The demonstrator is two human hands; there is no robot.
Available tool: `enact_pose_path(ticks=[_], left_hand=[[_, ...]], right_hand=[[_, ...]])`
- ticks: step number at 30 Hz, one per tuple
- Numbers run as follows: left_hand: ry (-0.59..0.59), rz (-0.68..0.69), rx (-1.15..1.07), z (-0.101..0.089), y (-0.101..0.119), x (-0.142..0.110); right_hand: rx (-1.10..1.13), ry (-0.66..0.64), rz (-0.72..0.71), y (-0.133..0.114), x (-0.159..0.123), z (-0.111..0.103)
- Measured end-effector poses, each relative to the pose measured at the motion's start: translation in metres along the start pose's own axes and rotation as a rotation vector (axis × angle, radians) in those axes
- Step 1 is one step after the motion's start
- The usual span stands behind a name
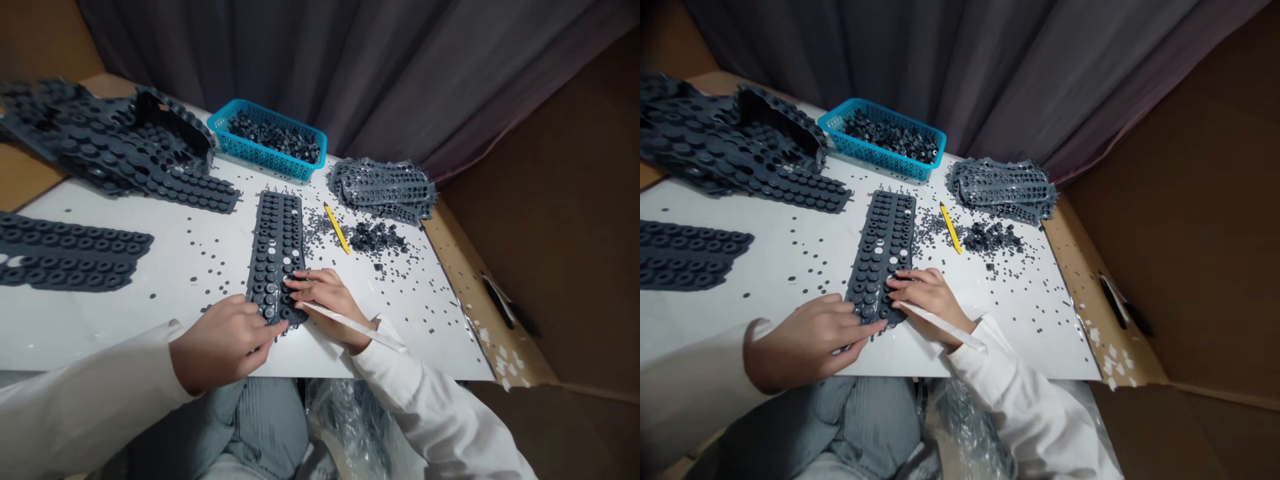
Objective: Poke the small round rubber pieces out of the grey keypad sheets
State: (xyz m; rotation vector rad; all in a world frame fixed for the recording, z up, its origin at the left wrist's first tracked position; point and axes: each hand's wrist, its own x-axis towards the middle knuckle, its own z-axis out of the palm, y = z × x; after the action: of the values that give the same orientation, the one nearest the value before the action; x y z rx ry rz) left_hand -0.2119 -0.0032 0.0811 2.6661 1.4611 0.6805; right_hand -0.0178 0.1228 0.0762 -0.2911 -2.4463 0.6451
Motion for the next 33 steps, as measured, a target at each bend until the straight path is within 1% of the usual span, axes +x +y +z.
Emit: enact_pose_path(ticks=[3,7,9,11,14,16,17,19,22,25,28,31,33], left_hand=[[0.003,0.004,0.006,0.000,0.000,0.000],[0.006,0.008,0.012,0.002,0.001,-0.001],[-0.003,0.012,0.009,0.002,0.001,-0.001],[-0.010,0.012,0.006,0.002,0.001,-0.001],[-0.002,0.012,0.007,0.002,0.001,-0.001],[0.011,0.012,0.002,0.002,0.001,-0.001],[0.019,0.008,-0.003,0.002,0.001,-0.001],[0.036,-0.002,-0.015,0.003,0.001,-0.002],[0.049,-0.011,-0.031,0.002,0.001,-0.001],[0.053,-0.012,-0.033,0.002,0.000,0.000],[0.062,-0.009,-0.028,0.002,0.000,0.001],[0.071,-0.006,-0.021,0.003,0.001,0.001],[0.069,0.000,-0.010,0.002,0.001,0.001]], right_hand=[[-0.096,-0.031,-0.045,0.003,0.000,0.000],[-0.281,-0.072,-0.139,0.007,-0.002,0.001],[-0.347,-0.080,-0.147,0.010,-0.002,0.002],[-0.374,-0.068,-0.110,0.011,-0.001,0.002],[-0.312,0.026,0.028,0.013,0.004,0.000],[-0.170,0.110,0.121,0.013,0.008,-0.003],[-0.082,0.132,0.150,0.013,0.010,-0.004],[0.071,0.137,0.178,0.012,0.013,-0.006],[0.177,0.103,0.203,0.012,0.014,-0.006],[0.188,0.058,0.208,0.013,0.014,-0.005],[0.148,0.030,0.179,0.014,0.014,-0.003],[0.066,0.020,0.124,0.017,0.014,-0.002],[-0.039,-0.019,0.073,0.021,0.015,-0.002]])
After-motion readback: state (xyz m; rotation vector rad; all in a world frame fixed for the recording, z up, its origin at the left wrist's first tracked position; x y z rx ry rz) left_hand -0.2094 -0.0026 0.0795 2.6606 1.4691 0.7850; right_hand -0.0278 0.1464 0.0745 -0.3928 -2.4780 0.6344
